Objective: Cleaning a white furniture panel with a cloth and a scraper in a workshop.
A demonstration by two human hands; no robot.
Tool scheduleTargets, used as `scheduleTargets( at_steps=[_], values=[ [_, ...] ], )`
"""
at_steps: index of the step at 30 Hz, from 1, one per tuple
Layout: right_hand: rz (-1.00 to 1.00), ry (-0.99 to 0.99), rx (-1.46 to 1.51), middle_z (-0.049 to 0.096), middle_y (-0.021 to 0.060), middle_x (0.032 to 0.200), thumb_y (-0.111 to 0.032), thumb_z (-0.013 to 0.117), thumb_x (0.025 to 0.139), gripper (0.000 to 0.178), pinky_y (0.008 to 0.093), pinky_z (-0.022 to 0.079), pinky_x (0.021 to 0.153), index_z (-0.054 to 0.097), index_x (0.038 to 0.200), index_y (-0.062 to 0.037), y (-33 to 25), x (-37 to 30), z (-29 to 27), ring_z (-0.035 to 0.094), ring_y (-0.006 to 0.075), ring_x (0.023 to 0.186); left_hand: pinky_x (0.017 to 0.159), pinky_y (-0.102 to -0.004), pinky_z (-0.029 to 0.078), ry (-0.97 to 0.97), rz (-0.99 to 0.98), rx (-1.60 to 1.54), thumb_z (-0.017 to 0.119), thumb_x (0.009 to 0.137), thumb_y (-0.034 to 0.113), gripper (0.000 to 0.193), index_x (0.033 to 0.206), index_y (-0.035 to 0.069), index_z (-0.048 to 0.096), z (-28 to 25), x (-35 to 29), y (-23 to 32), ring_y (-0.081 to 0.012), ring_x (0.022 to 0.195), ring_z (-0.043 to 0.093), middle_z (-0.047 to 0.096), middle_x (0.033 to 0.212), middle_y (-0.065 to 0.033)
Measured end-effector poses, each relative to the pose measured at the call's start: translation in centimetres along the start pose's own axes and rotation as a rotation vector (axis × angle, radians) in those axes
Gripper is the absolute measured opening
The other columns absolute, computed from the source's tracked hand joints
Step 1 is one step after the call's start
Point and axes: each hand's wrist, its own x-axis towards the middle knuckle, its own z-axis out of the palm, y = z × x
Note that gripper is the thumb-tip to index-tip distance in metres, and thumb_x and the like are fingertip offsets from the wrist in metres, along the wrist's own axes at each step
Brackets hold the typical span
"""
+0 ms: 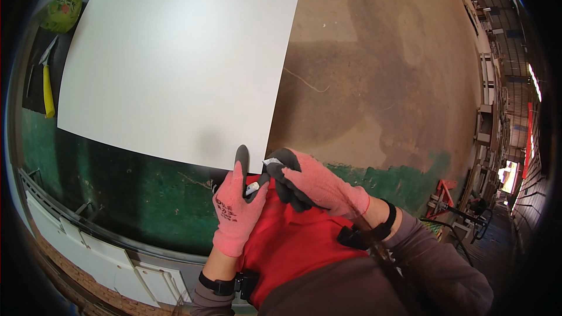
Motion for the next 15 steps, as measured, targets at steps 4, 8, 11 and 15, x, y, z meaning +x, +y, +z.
scheduleTargets(
  at_steps=[4,8,11,15],
  values=[
    [-0.016,-0.021,-0.003,0.053,0.0047,0.066,-0.021,0.039,0.088,0.023,0.0234,0.034,0.042,0.050,0.098,-0.0031,-0.2,-0.4,-0.1,0.044,0.0091,0.045,0.060,-0.0387,0.049,-0.014,-0.034,0.000,0.076,0.067,0.010,0.060,0.117,-0.004,0.047,0.1,-0.2,-0.1,-0.0348,0.070,0.059,0.057,0.083,-0.0182],
    [-0.021,-0.014,-0.094,0.056,0.0091,0.067,-0.014,0.042,0.089,0.022,0.0296,0.043,0.046,0.048,0.106,-0.0021,-0.1,-0.4,0.0,0.052,0.0171,0.047,0.060,-0.0391,0.049,0.009,0.002,0.011,0.076,0.067,0.010,0.060,0.117,-0.004,0.047,-0.1,-0.1,-0.1,-0.0352,0.071,0.059,0.058,0.083,-0.0186],
    [-0.317,0.173,-0.496,0.059,0.0131,0.074,-0.012,0.047,0.087,0.025,0.0345,0.047,0.055,0.046,0.110,-0.0019,3.2,0.5,0.1,0.058,0.0257,0.058,0.061,-0.0394,0.049,-0.008,-0.011,0.010,0.076,0.066,0.010,0.061,0.118,-0.005,0.047,0.0,0.1,-0.1,-0.0355,0.072,0.059,0.058,0.084,-0.0188],
    [-0.506,0.261,-0.816,0.062,0.0187,0.084,-0.010,0.054,0.084,0.034,0.0411,0.049,0.066,0.042,0.115,-0.0014,3.1,0.6,0.6,0.060,0.0355,0.078,0.060,-0.0396,0.049,-0.005,0.011,0.030,0.076,0.067,0.011,0.061,0.118,-0.005,0.046,-0.2,0.1,-0.1,-0.0356,0.072,0.059,0.058,0.085,-0.0188]
  ],
)
